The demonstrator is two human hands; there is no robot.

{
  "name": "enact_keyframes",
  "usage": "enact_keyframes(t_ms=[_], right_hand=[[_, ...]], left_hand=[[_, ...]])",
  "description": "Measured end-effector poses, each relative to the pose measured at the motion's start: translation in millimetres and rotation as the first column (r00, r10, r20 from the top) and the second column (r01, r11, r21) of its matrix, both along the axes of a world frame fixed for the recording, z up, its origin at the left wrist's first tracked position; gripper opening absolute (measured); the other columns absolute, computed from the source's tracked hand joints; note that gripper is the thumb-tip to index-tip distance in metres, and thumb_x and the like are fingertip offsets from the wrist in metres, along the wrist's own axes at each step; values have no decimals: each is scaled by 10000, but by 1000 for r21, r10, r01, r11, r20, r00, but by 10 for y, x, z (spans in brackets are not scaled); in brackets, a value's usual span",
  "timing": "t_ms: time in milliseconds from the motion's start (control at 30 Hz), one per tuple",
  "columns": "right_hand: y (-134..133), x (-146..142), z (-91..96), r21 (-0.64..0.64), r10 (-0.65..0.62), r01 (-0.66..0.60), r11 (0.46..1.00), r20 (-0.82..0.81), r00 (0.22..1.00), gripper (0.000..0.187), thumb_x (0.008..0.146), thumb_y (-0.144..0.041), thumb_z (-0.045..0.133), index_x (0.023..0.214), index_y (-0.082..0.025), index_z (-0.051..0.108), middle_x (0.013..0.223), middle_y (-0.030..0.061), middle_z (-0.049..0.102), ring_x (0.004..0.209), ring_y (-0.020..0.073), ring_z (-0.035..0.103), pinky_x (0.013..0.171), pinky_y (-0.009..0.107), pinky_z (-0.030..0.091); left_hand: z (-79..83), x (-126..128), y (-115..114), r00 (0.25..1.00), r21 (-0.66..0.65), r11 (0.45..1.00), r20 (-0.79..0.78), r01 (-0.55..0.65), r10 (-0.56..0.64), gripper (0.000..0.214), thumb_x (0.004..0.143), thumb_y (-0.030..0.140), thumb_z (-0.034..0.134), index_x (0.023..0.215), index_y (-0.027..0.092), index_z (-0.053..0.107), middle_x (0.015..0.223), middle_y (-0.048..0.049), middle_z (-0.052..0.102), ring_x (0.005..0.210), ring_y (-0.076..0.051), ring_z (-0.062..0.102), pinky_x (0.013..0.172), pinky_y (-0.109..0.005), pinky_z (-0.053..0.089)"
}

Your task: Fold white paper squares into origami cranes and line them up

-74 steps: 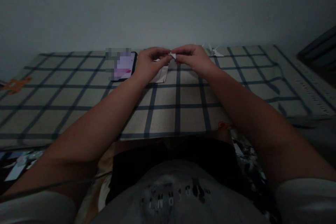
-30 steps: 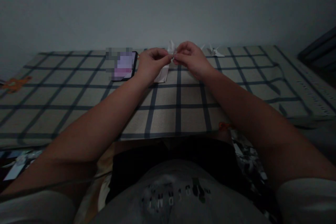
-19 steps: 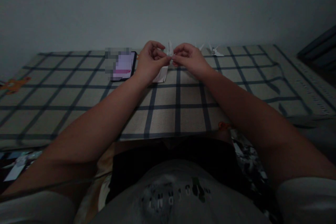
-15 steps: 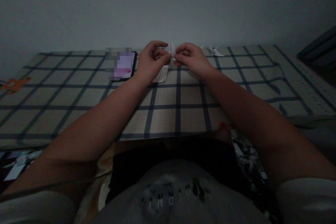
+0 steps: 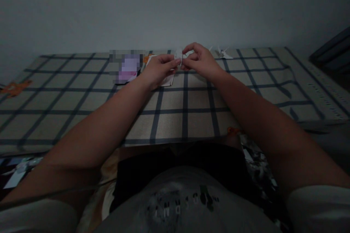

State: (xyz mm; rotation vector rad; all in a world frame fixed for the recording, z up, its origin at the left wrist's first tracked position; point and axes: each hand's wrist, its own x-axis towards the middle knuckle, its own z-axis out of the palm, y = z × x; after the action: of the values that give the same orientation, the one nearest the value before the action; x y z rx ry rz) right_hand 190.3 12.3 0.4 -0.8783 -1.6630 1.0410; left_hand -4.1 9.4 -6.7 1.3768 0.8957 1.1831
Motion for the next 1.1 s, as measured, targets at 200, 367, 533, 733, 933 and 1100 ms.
enact_keyframes(t_ms=[200,367,533,733,933,1100], right_hand=[[51,-11,-7,40,-69,68,997,16,997,264,909,-326,852,1051,-253,641,732,-58,614,739,145,665,789,312,598],[37,-1,76,103,-128,130,986,-35,991,215,909,-296,847,1029,-237,679,847,-30,668,831,140,689,810,285,601],[-25,6,141,88,-99,101,991,-29,995,142,915,-219,817,941,-203,679,871,-15,693,782,117,653,765,264,584],[16,36,127,96,-68,69,993,-13,998,189,886,-229,824,868,-209,636,832,-17,673,757,119,637,763,271,588],[34,49,103,139,-59,59,989,-2,998,222,896,-269,827,878,-223,610,856,-11,651,765,123,625,750,274,580],[115,98,66,224,-26,15,975,47,999,267,890,-374,838,888,-219,621,843,-6,653,817,143,629,832,307,593]], left_hand=[[12,-48,31,999,16,999,-26,46,-46,301,864,390,915,745,203,711,652,14,644,606,-98,633,618,-231,556],[46,-45,-17,992,-33,993,-45,117,-119,313,907,380,869,720,206,687,612,12,596,543,-103,598,584,-257,544],[96,-32,-68,984,-106,979,-2,175,-176,310,889,385,877,731,194,692,622,1,599,512,-92,557,523,-248,506],[124,-20,-100,981,-130,973,13,192,-192,283,889,399,873,792,203,695,614,13,570,490,-87,524,509,-247,509],[117,-21,-90,980,-135,971,-5,198,-200,290,921,402,858,790,198,698,600,20,547,495,-91,513,560,-270,518],[202,1,-169,978,-213,956,84,203,-189,267,933,241,819,735,171,654,590,42,517,486,-43,486,502,-180,438]])
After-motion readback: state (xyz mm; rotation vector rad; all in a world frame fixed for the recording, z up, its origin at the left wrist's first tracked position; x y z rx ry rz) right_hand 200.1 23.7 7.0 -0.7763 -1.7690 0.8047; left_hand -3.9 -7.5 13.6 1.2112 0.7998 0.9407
